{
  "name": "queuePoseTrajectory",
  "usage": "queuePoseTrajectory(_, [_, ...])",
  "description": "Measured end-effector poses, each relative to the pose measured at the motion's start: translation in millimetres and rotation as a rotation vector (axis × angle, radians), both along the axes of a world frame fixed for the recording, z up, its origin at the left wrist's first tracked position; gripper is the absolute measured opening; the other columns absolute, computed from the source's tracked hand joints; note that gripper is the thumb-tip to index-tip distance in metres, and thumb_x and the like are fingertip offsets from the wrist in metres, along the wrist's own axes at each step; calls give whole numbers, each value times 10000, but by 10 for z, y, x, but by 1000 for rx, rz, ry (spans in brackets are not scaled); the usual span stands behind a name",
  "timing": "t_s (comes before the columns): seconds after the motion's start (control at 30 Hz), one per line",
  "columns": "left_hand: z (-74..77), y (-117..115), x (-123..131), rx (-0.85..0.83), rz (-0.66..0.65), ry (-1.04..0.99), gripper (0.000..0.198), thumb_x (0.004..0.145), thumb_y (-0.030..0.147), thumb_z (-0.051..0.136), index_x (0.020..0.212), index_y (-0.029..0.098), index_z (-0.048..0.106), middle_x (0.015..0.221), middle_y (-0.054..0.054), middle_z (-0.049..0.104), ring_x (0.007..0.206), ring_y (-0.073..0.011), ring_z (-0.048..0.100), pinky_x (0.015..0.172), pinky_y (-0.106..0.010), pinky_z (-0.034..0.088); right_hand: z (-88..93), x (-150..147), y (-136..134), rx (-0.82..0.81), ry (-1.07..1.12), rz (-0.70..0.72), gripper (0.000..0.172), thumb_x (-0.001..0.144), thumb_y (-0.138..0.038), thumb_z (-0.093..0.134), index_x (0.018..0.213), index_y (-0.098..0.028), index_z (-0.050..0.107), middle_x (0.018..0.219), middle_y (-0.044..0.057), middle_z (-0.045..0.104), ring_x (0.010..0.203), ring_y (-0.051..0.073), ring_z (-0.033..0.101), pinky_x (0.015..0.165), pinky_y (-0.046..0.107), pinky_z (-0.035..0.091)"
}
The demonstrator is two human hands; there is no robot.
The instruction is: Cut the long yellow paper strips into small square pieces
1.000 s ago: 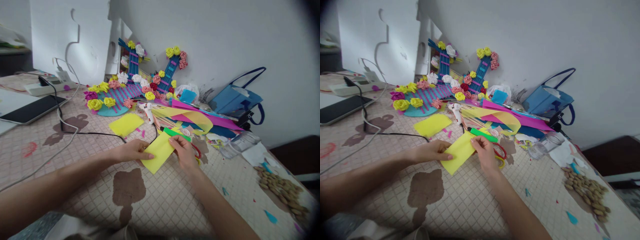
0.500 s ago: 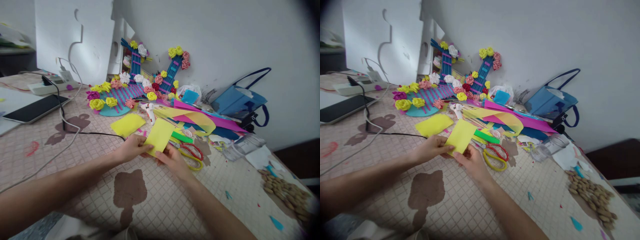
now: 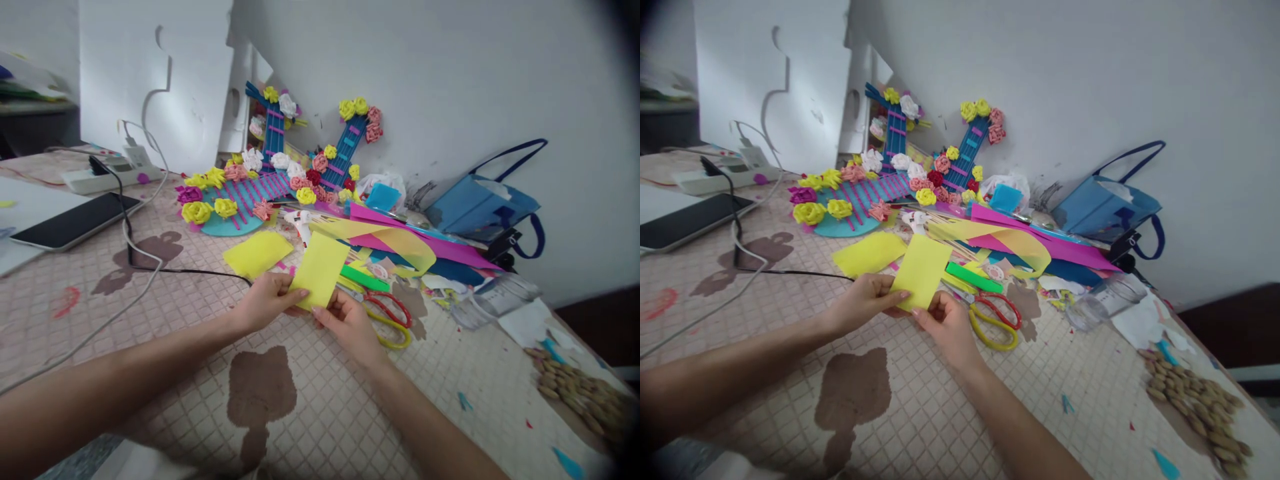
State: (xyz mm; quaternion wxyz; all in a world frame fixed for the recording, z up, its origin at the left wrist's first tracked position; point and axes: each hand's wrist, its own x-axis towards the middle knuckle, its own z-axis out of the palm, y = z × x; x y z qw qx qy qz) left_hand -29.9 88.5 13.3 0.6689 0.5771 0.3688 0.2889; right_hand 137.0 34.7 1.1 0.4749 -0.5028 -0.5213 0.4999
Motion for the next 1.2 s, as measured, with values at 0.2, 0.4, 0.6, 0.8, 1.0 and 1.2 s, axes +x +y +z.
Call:
queuePoseTrajectory(0.2, [7, -6, 3, -1, 45, 3, 332, 689, 420, 670, 773, 101, 629, 752, -55, 676, 710, -176, 646, 661, -282, 533, -5, 14, 23, 11, 10, 2, 164, 734, -324, 648, 787, -193, 565, 666, -22, 549, 565, 108, 488, 548, 249, 397])
queuePoseTrajectory(0.4, [-28, 10, 0, 5, 1, -21, 371, 645, 397, 714, 840, 89, 646, 787, -62, 680, 720, -179, 639, 648, -265, 516, -8, 19, 29, -7, 30, -13, 179, 739, -332, 647, 730, -190, 538, 618, -37, 515, 533, 101, 464, 525, 241, 374])
queuePoseTrajectory(0.6, [-68, 23, 12, 49, -6, -38, 282, 598, 311, 755, 756, 100, 653, 653, -11, 643, 581, -123, 581, 516, -202, 441, -29, 24, 34, -6, 19, -10, 186, 740, -352, 648, 742, -190, 556, 648, -22, 541, 560, 112, 476, 539, 248, 377])
queuePoseTrajectory(0.8, [-71, 78, -30, -103, -11, -74, 329, 601, 326, 756, 812, 101, 641, 756, -45, 682, 690, -151, 639, 671, -259, 507, -50, 63, 67, -2, 48, -36, 187, 733, -351, 657, 753, -194, 557, 622, -40, 515, 547, 105, 462, 538, 240, 372])
queuePoseTrajectory(1.0, [-36, 81, -61, -121, -74, -74, 394, 649, 355, 727, 937, 104, 633, 922, -100, 694, 839, -191, 652, 770, -296, 505, -36, 87, 89, -3, 67, -69, 217, 723, -358, 666, 708, -185, 536, 631, -44, 490, 544, 93, 457, 528, 227, 367])
queuePoseTrajectory(1.2, [6, 71, -73, -99, -85, -69, 402, 686, 374, 697, 966, 93, 631, 919, -114, 693, 856, -196, 648, 755, -282, 501, -5, 110, 91, -2, 66, -73, 219, 721, -369, 666, 705, -186, 546, 644, -37, 497, 550, 96, 455, 526, 228, 368])
